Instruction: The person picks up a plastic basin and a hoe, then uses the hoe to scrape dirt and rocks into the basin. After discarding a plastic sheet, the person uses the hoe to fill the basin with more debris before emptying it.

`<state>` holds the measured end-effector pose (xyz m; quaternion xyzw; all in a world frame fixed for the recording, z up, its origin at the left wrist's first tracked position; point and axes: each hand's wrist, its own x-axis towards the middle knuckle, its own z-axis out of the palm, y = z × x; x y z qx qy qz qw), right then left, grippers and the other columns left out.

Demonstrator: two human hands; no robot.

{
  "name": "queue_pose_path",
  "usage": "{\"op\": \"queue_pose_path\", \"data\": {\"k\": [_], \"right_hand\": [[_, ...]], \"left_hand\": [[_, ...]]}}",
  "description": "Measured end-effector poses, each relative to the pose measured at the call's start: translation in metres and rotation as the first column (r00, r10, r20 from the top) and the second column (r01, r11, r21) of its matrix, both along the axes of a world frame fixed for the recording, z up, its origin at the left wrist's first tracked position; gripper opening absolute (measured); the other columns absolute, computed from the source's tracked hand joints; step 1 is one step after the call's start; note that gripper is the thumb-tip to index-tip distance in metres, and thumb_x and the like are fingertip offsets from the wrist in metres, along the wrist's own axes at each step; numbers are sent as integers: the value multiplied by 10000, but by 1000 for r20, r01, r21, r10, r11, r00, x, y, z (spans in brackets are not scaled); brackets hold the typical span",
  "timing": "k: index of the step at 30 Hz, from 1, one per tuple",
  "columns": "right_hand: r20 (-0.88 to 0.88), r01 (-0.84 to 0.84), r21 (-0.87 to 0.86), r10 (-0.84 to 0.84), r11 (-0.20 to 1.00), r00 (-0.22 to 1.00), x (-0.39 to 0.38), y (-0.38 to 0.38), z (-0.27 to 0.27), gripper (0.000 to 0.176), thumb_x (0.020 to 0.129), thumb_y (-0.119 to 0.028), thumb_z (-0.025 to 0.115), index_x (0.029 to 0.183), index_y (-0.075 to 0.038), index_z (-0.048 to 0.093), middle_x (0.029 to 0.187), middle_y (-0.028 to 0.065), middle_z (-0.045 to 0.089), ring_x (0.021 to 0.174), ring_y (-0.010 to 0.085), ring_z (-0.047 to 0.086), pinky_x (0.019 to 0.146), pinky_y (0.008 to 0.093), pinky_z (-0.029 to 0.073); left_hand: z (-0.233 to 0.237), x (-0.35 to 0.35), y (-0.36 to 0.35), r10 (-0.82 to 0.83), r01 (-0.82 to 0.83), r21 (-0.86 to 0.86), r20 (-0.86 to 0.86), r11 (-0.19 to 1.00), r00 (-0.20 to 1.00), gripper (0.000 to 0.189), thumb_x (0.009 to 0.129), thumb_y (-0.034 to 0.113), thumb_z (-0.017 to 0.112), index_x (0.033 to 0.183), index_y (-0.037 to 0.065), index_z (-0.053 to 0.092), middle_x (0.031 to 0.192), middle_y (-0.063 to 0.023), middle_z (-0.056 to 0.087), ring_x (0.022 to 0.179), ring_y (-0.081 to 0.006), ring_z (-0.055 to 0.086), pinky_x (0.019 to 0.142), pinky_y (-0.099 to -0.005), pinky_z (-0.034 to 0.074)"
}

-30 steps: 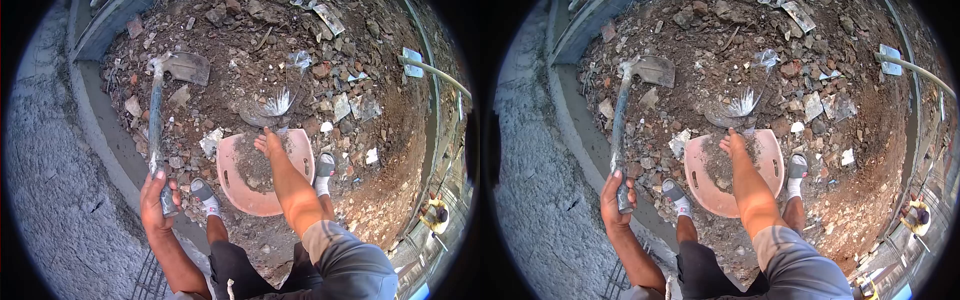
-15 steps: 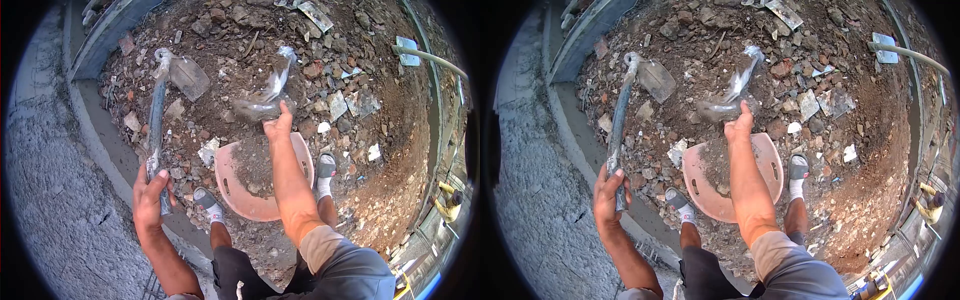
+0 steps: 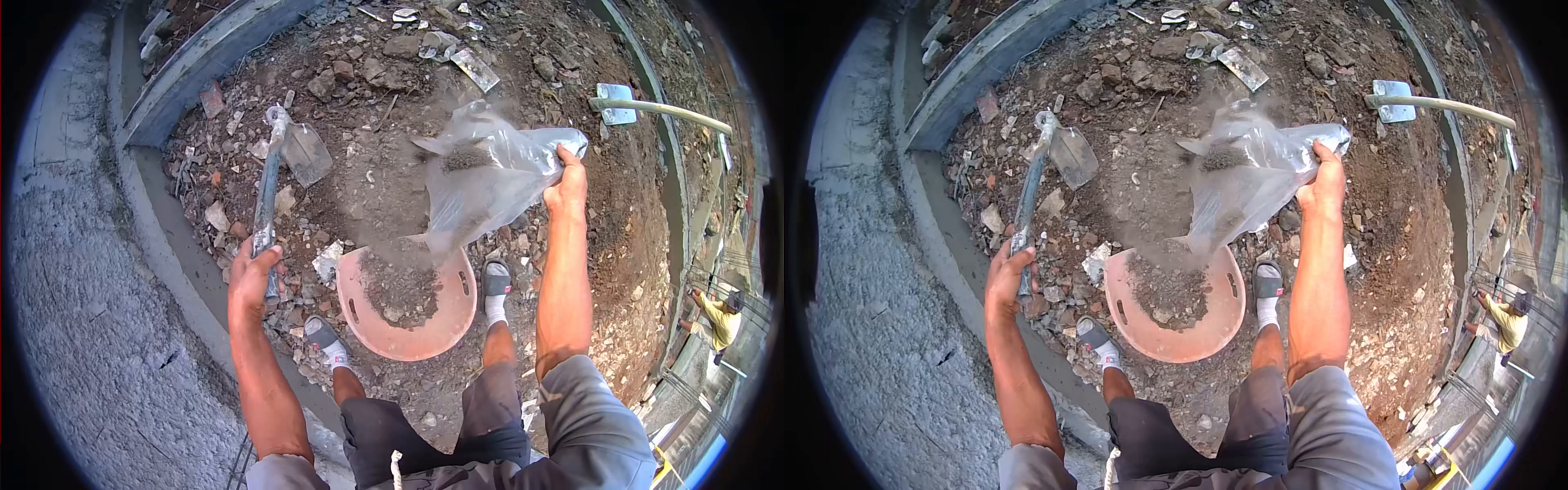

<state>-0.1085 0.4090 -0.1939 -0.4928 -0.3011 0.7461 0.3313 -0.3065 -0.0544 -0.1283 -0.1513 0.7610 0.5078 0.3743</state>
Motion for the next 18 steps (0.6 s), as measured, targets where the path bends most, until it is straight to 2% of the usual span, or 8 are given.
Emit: {"op": "queue_pose_path", "data": {"k": [2,5,6,9,11,13,15,18], "right_hand": [[-5,-6,23,6,1000,1000,5,18,36,223,914,-120,535,1128,-58,538,1052,107,623,942,268,630,866,479,524],[131,-121,191,96,974,987,21,50,30,290,930,-198,528,1164,-27,551,1092,118,640,984,270,631,911,448,499],[65,-147,100,141,984,988,30,60,19,261,898,-159,572,1139,-63,545,1060,103,620,960,252,618,862,425,508],[166,-92,-49,99,995,981,37,32,9,345,884,-192,600,1185,-44,518,1088,123,607,984,272,608,872,447,501],[234,-145,-126,172,981,957,54,14,-34,492,848,-222,639,1267,-22,474,1204,163,568,1074,306,575,937,472,455],[537,-134,-72,151,988,830,62,-23,-54,707,804,-247,679,1394,-8,372,1330,208,495,1206,342,498,1026,475,374],[568,-165,-124,206,979,797,57,-66,-30,746,766,-213,698,1392,31,375,1412,202,420,1268,312,429,1051,454,341],[731,-349,-36,263,936,630,77,-92,-71,802,758,-162,675,1427,75,303,1461,234,370,1345,316,377,1083,359,313]], "left_hand": [[1,-5,4,0,0,-4,10,1000,1000,256,836,124,618,1059,27,539,680,-44,538,474,-131,504,382,-273,427],[4,-9,10,-25,26,-9,48,1000,999,250,839,130,611,1058,33,539,671,-43,537,445,-134,498,371,-274,421],[-1,-12,9,-37,37,-15,46,999,998,265,843,136,603,1081,39,540,665,-38,534,430,-132,491,367,-272,418],[-4,-14,10,-47,48,-37,31,998,998,226,839,141,600,1032,41,539,655,-41,530,417,-139,489,362,-277,423],[-5,-15,11,-52,53,-49,20,997,998,218,833,141,614,999,29,529,662,-54,536,438,-143,503,373,-287,449],[-5,-18,13,-65,68,-59,52,996,997,208,830,147,612,984,38,525,657,-54,539,409,-148,494,364,-289,439],[-5,-20,15,-61,64,-45,62,997,996,205,834,150,607,988,46,522,648,-45,536,394,-147,490,348,-283,414],[-7,-23,15,-91,95,-82,52,992,994,213,835,151,606,1001,49,518,647,-52,543,397,-151,499,351,-285,421]]}}
